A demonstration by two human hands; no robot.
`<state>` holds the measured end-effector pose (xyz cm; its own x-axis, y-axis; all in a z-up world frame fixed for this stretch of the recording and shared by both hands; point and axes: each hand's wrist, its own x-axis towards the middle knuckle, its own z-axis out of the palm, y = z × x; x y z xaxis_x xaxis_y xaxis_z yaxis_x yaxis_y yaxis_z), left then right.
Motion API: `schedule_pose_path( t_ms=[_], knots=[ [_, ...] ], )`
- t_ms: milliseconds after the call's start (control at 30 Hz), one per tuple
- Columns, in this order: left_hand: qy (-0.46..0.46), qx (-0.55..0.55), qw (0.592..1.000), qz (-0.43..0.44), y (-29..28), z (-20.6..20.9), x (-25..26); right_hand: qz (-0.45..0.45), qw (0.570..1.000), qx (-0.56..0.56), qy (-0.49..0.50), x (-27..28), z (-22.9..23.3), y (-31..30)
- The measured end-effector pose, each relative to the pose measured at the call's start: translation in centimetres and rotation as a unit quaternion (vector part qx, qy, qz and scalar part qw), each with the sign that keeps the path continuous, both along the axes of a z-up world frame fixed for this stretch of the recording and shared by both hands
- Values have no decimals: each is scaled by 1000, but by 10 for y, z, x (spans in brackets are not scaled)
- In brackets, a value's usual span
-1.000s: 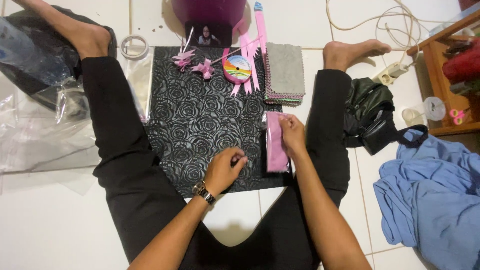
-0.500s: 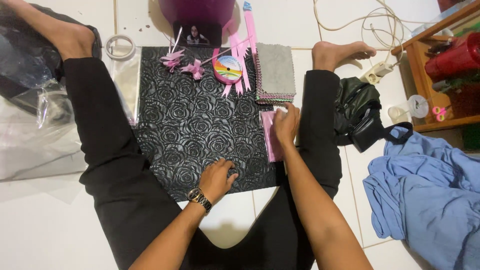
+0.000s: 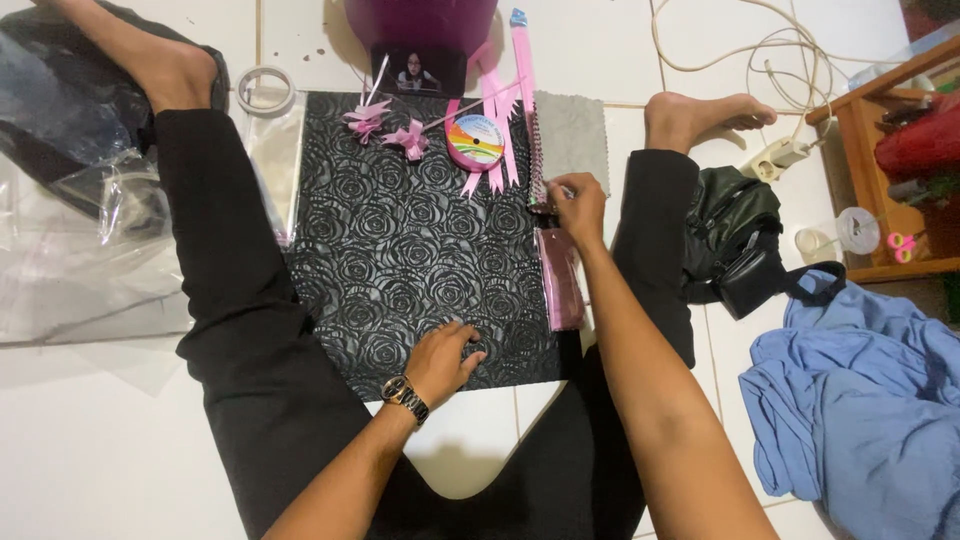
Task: Packaging small pink items into clear plastic bags
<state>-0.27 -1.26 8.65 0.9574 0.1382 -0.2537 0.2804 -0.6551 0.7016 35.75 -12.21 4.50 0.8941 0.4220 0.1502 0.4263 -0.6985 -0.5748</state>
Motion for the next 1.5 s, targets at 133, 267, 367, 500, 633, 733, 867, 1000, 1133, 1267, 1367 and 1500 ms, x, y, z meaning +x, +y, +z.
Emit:
schedule_pose_path(
  t_ms=[133,267,367,500,633,733,867,1000,1133,1267,1367,1500],
  knots=[
    [-10,-3,1000,11,11,31,3,11,991,136,12,6,39,-4],
    [-148,-49,983,97,22,69,17,80,981,176,0,3,114,-10],
    [-283,-73,945,145,29,114,34,121,975,160,90,-23,173,-19],
    [-346,-73,929,108,38,166,55,223,932,128,255,-84,218,-24],
    [-330,-9,944,12,45,142,66,255,909,118,307,-127,221,-22],
    [-277,-87,957,-26,51,122,60,301,881,120,345,-149,213,-15],
    [-165,-24,985,31,72,114,44,275,913,106,284,-162,203,5],
    [-197,184,962,42,123,86,38,261,937,175,154,-146,156,9],
    [-189,283,940,36,137,2,26,274,940,171,113,-153,99,3],
    [-91,218,972,20,131,-36,14,203,945,83,241,-161,16,-8],
    [-21,88,993,81,133,-27,17,151,922,86,346,-159,8,-7],
    [-2,-48,973,226,150,-68,27,75,900,159,398,-139,-11,7]
  ],
)
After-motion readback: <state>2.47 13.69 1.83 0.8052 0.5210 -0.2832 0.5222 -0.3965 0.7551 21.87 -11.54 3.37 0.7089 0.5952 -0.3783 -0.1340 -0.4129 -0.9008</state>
